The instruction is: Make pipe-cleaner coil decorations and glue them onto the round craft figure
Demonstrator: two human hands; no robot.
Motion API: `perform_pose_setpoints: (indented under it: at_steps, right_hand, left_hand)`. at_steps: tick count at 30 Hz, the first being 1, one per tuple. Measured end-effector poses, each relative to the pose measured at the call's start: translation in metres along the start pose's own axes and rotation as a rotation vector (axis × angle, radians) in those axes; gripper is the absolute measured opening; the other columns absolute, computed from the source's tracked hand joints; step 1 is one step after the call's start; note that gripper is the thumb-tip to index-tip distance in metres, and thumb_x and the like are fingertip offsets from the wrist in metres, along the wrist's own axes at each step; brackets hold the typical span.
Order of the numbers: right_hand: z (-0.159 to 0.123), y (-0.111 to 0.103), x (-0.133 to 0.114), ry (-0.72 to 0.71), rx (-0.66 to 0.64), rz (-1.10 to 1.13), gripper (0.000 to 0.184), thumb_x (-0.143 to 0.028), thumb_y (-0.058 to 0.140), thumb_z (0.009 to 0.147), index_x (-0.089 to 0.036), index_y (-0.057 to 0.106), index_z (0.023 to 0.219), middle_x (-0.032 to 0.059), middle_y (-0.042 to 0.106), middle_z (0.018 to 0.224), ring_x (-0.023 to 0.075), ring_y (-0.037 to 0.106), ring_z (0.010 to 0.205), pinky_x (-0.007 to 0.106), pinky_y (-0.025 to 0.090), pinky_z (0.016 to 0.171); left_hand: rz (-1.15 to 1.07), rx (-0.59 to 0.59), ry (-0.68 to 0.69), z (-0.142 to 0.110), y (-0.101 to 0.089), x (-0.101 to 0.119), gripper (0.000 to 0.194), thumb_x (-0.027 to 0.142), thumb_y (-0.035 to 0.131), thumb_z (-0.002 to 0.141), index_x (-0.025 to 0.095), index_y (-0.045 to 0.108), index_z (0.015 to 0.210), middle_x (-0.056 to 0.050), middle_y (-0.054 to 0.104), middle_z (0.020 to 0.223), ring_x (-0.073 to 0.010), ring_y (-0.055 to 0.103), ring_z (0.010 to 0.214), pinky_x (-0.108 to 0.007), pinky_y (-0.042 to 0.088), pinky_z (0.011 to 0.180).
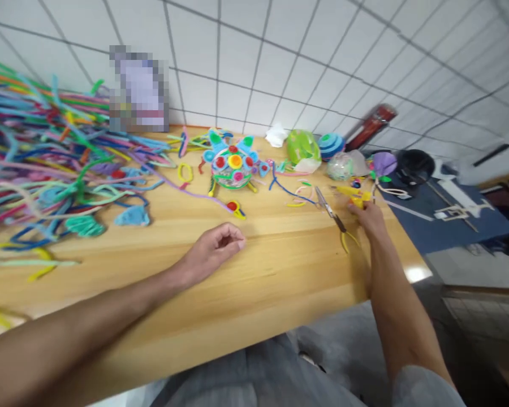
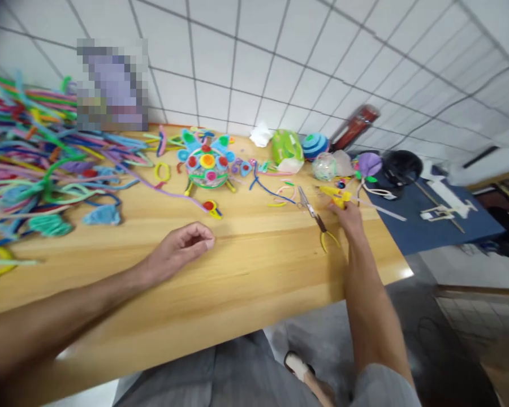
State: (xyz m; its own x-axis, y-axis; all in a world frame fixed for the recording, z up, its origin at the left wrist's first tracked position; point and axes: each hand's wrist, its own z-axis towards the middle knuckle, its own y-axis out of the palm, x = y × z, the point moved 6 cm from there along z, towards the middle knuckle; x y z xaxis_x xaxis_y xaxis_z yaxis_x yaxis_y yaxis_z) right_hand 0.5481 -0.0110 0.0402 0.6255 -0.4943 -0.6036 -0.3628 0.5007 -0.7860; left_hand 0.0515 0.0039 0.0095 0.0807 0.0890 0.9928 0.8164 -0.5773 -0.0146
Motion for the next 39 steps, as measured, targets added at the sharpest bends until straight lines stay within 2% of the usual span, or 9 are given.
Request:
perform_pose_setpoints:
  at_steps: [4,6,10,13,17,22,27,33,39]
  right_hand:
    - [-0.006,-0.006,-0.033,-0.082,-0.051,0.139,0.022,-0.036,0.08,0.077,-0.017,0.07,0.069,0.0021,0.064,0.061,0.012,0.053,0.059,0.033,0.035,0.058]
    - [-0.019,-0.001,-0.056,-0.108,-0.166,0.301,0.021,-0.035,0.081,0.078,-0.017,0.072,0.071,0.0057,0.071,0.069,0.0107,0.057,0.059,0.032,0.037,0.057]
    - [-0.067,0.025,-0.112,-0.208,-0.457,0.544,0.015,-0.033,0.084,0.077,-0.02,0.078,0.083,0.008,0.08,0.096,0.0173,0.072,0.081,0.029,0.049,0.067]
    - [-0.103,0.045,-0.142,-0.259,-0.547,0.571,0.026,-0.036,0.089,0.07,-0.025,0.078,0.092,0.0019,0.081,0.092,0.0216,0.074,0.085,0.032,0.057,0.071]
    - [-0.139,0.07,-0.168,-0.404,-0.713,0.559,0.024,-0.04,0.088,0.074,-0.026,0.078,0.091,0.0011,0.08,0.088,0.0236,0.075,0.084,0.038,0.062,0.077]
    - [-0.159,0.086,-0.174,-0.453,-0.825,0.557,0.026,-0.049,0.084,0.079,-0.025,0.078,0.087,0.0032,0.08,0.085,0.0239,0.076,0.083,0.036,0.064,0.073]
    - [-0.162,0.086,-0.169,-0.417,-0.784,0.548,0.028,-0.05,0.086,0.077,-0.025,0.078,0.088,0.0024,0.078,0.081,0.0231,0.075,0.078,0.035,0.063,0.068]
    - [-0.172,0.083,-0.173,-0.497,-0.82,0.486,0.029,-0.05,0.085,0.077,-0.024,0.074,0.082,0.0017,0.073,0.076,0.0193,0.067,0.068,0.03,0.059,0.06]
    - [-0.179,0.079,-0.167,-0.636,-0.829,0.372,0.019,-0.042,0.073,0.09,-0.026,0.073,0.101,0.0016,0.068,0.083,0.0182,0.063,0.072,0.029,0.056,0.06]
  left_hand:
    - [-0.114,0.016,-0.021,0.004,-0.003,0.0,0.031,0.045,0.072,0.081,0.017,0.064,0.089,0.004,0.055,0.072,-0.0094,0.045,0.063,-0.022,0.037,0.059]
    - [-0.166,0.018,-0.036,0.005,-0.005,-0.002,0.033,0.046,0.074,0.08,0.016,0.064,0.09,0.004,0.054,0.069,-0.0087,0.045,0.059,-0.022,0.037,0.057]
    - [-0.205,0.018,-0.034,0.006,-0.006,-0.004,0.033,0.046,0.074,0.081,0.016,0.066,0.09,0.004,0.057,0.07,-0.008,0.047,0.057,-0.022,0.038,0.057]
    - [-0.212,0.025,-0.036,0.006,-0.007,-0.005,0.034,0.048,0.073,0.083,0.016,0.066,0.089,0.003,0.058,0.07,-0.0076,0.048,0.057,-0.022,0.039,0.057]
    - [-0.226,0.042,-0.023,0.007,-0.009,-0.005,0.036,0.051,0.071,0.084,0.016,0.066,0.088,0.003,0.059,0.07,-0.0073,0.047,0.056,-0.021,0.038,0.055]
    - [-0.261,0.052,-0.025,0.007,-0.009,-0.005,0.034,0.048,0.076,0.081,0.016,0.066,0.09,0.005,0.056,0.066,-0.0071,0.047,0.055,-0.021,0.038,0.055]
    - [-0.261,0.059,-0.051,0.008,-0.009,-0.006,0.031,0.043,0.077,0.081,0.015,0.067,0.09,0.005,0.056,0.065,-0.0068,0.047,0.055,-0.02,0.037,0.055]
    - [-0.247,0.075,-0.068,0.008,-0.01,-0.006,0.03,0.042,0.078,0.079,0.015,0.068,0.088,0.005,0.058,0.065,-0.0071,0.048,0.056,-0.021,0.038,0.055]
    - [-0.254,0.109,-0.092,0.006,-0.009,-0.007,0.028,0.041,0.079,0.077,0.015,0.071,0.084,0.004,0.058,0.062,-0.0068,0.046,0.054,-0.02,0.036,0.053]
